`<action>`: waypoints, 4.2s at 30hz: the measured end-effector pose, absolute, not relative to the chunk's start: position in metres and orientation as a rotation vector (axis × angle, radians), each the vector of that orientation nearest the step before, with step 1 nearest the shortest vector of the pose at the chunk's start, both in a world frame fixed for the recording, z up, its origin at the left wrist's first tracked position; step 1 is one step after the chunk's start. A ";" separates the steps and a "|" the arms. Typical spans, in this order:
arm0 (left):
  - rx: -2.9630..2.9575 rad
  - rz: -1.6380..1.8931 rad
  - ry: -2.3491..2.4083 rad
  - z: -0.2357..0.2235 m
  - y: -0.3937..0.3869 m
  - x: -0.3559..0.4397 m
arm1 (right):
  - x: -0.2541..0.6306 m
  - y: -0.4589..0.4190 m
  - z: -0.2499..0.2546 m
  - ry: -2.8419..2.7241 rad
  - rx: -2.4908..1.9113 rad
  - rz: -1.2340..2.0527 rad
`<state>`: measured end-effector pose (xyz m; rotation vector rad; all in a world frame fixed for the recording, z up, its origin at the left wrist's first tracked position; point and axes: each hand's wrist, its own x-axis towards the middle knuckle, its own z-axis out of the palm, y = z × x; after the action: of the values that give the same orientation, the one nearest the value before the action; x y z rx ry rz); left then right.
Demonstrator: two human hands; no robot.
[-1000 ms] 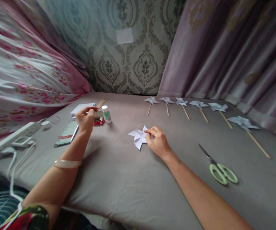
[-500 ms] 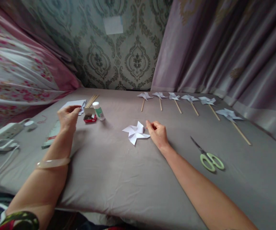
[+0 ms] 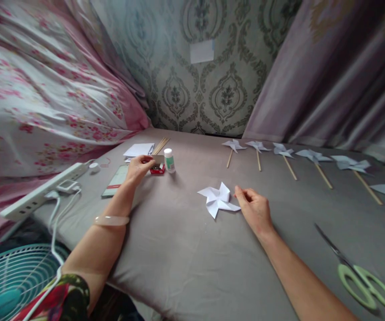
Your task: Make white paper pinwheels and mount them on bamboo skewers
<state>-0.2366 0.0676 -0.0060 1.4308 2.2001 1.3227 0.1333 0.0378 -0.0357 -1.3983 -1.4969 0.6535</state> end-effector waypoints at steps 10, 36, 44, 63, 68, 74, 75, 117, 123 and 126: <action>1.557 1.155 2.338 -0.012 0.070 -0.240 | 0.129 0.034 -0.030 -1.567 -1.354 0.643; 1.572 0.829 2.414 -0.004 0.070 -0.224 | 0.129 0.035 -0.032 -1.663 -1.338 0.579; 1.515 0.852 2.444 -0.003 0.073 -0.221 | 0.128 0.034 -0.031 -1.670 -1.346 0.580; 1.303 1.262 2.246 -0.010 0.078 -0.224 | 0.129 0.037 -0.036 -1.662 -1.351 0.587; 1.141 1.424 2.083 -0.007 0.074 -0.220 | 0.128 0.036 -0.035 -1.660 -1.346 0.595; 1.019 1.498 1.996 -0.003 0.071 -0.217 | 0.128 0.035 -0.032 -1.657 -1.333 0.586; 1.005 1.505 1.989 -0.003 0.071 -0.217 | 0.128 0.035 -0.032 -1.658 -1.332 0.588; 0.558 1.101 0.817 0.003 0.009 -0.045 | 0.109 0.012 -0.022 -1.891 -0.703 -0.206; 0.610 1.085 0.857 -0.001 0.008 -0.044 | 0.109 0.010 -0.024 -1.951 -0.690 -0.212; 0.650 1.072 0.876 -0.001 0.007 -0.043 | 0.109 0.009 -0.023 -1.974 -0.710 -0.196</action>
<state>-0.0429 0.0065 -0.0013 0.6501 0.8755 1.0719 0.1091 0.0092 -0.0230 -0.7104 -1.9736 -0.1961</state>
